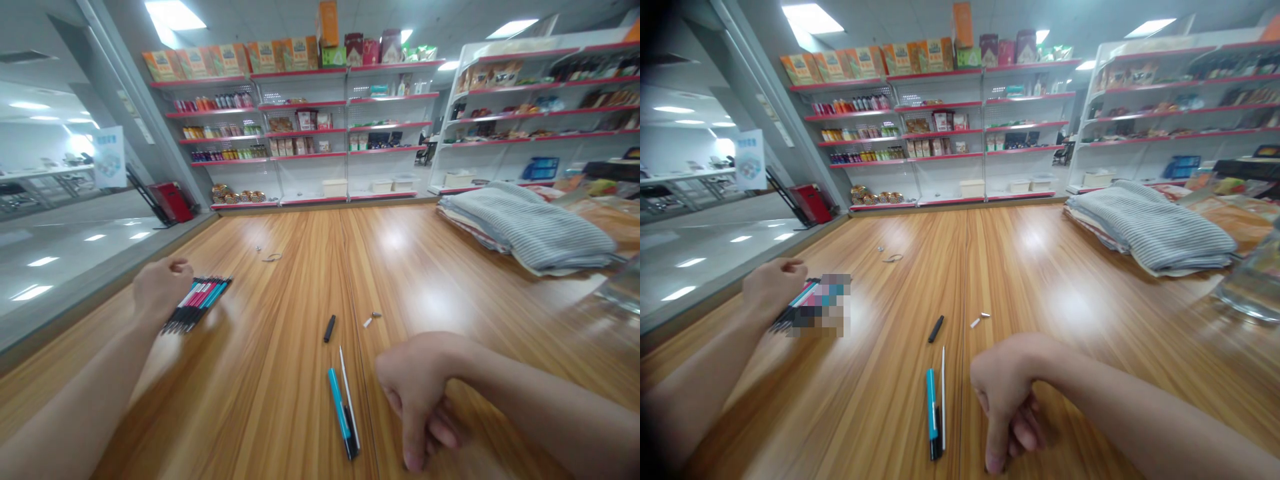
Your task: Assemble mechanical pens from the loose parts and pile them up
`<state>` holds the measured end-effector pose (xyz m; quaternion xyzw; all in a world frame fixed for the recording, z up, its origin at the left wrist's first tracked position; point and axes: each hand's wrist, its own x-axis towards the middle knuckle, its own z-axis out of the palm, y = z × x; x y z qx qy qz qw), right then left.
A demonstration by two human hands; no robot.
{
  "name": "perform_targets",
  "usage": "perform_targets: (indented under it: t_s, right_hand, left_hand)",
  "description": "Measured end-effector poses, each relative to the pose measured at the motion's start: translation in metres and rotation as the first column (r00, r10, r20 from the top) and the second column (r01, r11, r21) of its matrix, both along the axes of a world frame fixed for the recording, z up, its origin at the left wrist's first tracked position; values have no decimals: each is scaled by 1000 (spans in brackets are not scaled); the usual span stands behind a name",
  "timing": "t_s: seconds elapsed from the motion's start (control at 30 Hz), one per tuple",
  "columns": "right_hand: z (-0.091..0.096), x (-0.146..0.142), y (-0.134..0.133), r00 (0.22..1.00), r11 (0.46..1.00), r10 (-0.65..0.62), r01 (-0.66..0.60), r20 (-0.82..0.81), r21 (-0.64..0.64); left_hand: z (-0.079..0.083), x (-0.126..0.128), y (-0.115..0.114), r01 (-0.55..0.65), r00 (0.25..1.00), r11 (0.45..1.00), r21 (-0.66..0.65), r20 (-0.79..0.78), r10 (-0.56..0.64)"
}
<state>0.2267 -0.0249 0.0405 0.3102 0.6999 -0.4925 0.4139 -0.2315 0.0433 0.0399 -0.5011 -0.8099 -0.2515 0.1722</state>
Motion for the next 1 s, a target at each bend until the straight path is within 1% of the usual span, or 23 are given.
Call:
perform_targets:
  t_s: [0.03,0.07,0.1,0.13,0.2,0.23,0.27,0.3,0.33,0.37,0.43,0.47,0.53,0.57,0.63,0.7,0.73,0.8,0.9,1.0]
  right_hand:
    - [0,1,3,1000,1000,-14,14,-17,2]
    - [1,2,5,999,1000,-26,26,-33,0]
    - [1,2,7,998,999,-32,32,-46,-4]
    - [2,3,8,998,999,-32,32,-55,-7]
    - [3,3,7,998,1000,-3,4,-70,12]
    - [4,2,5,997,999,28,-25,-71,38]
    - [4,1,1,996,996,65,-60,-69,72]
    - [5,-1,-3,992,989,104,-96,-66,112]
    - [5,-2,-8,988,980,138,-126,-68,152]
    - [5,-4,-12,983,970,160,-141,-85,199]
    - [5,-5,-18,973,950,175,-126,-152,286]
    - [4,-5,-18,968,946,169,-107,-186,305]
    - [3,-2,-11,963,958,128,-59,-238,279]
    - [1,0,-6,962,968,92,-26,-256,251]
    - [-2,4,7,955,973,-7,75,-297,220]
    - [-5,7,17,932,959,-135,208,-336,192]
    - [-7,7,20,912,941,-193,277,-362,195]
    - [-10,6,22,864,890,-268,391,-426,233]
    - [-14,3,17,798,813,-263,485,-542,321]
    - [-18,-1,11,757,761,-207,522,-619,385]
  left_hand:
    - [4,27,-2,122,993,992,39,2,-122]
    - [8,57,-5,253,967,966,58,8,-254]
    - [9,89,-10,361,931,929,88,21,-364]
    - [7,122,-16,455,886,883,114,34,-462]
    - [-2,182,-30,645,757,757,107,49,-652]
    - [-9,205,-38,702,704,707,91,67,-707]
    - [-17,224,-45,729,673,680,78,98,-733]
    - [-25,237,-51,743,657,667,56,132,-742]
    - [-33,244,-55,753,646,657,22,164,-746]
    - [-39,248,-58,758,641,652,-5,188,-744]
    - [-47,247,-60,739,660,674,-25,231,-715]
    - [-48,244,-60,725,671,688,-27,251,-697]
    - [-47,239,-59,710,682,703,-31,278,-677]
    - [-45,238,-59,722,673,691,-41,277,-686]
    - [-41,236,-60,774,626,629,-75,246,-740]
    - [-37,235,-61,828,560,549,-113,210,-802]
    - [-35,234,-61,848,529,514,-129,204,-823]
    - [-33,232,-61,874,486,465,-144,212,-848]
    - [-31,228,-62,903,426,399,-158,218,-878]
    - [-29,226,-66,922,380,351,-164,204,-902]
